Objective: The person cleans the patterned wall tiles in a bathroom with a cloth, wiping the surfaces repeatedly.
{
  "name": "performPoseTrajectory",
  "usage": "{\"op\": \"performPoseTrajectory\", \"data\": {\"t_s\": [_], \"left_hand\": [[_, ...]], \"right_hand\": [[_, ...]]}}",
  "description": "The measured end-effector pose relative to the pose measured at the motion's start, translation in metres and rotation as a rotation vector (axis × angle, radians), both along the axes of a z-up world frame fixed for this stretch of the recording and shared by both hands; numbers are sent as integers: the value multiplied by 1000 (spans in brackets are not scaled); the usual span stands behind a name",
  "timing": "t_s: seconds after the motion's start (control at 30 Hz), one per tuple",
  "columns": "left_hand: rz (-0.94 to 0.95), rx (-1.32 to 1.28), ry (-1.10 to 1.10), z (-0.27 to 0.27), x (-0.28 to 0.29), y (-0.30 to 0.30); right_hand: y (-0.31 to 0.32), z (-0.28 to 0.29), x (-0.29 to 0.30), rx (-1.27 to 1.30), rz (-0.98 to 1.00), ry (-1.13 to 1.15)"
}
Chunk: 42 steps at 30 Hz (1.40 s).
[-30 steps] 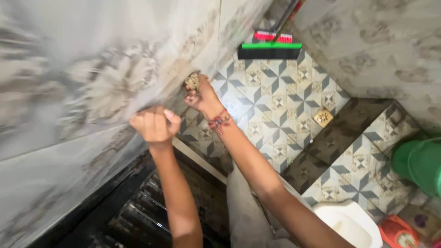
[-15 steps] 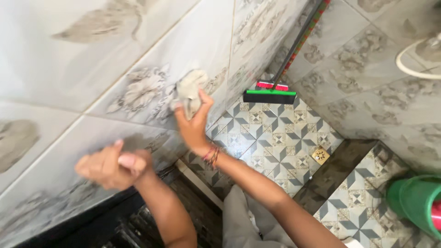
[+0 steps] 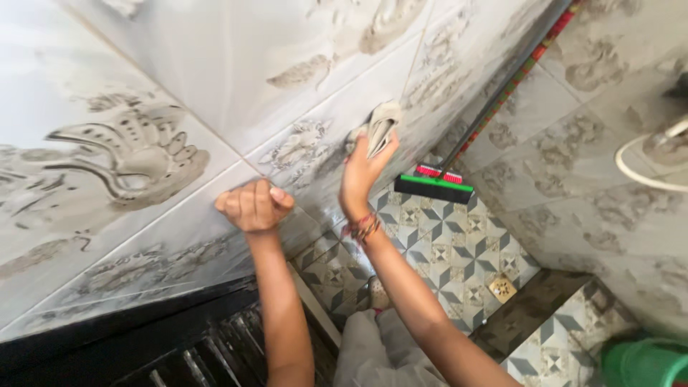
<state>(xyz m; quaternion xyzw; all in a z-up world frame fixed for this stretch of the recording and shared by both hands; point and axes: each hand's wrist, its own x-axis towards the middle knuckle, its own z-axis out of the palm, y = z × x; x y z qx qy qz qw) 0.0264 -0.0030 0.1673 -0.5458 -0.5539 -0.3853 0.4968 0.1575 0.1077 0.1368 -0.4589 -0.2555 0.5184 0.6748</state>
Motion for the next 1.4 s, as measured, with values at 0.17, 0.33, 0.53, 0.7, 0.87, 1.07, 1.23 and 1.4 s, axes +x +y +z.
{"op": "performPoseTrajectory", "data": {"t_s": [0.17, 0.33, 0.53, 0.7, 0.87, 1.07, 1.23, 1.4], "left_hand": [[59, -15, 4, 1, 2, 0], [86, 13, 28, 1, 2, 3], [100, 6, 34, 3, 3, 2], [119, 5, 37, 1, 2, 5], [152, 6, 30, -2, 2, 7], [178, -7, 22, -5, 2, 7], [163, -21, 22, -4, 2, 6], [136, -19, 48, -7, -2, 5]], "right_hand": [[-52, 31, -11, 411, 10, -451], [-20, 29, 28, 679, 84, -800], [70, 61, 53, 85, -54, -17], [58, 98, 44, 251, -46, -194], [-16, 114, 12, 863, -186, -907], [-9, 92, 28, 944, 89, -996], [48, 119, 55, 764, -170, -889], [51, 147, 34, 620, -127, -473]]}}
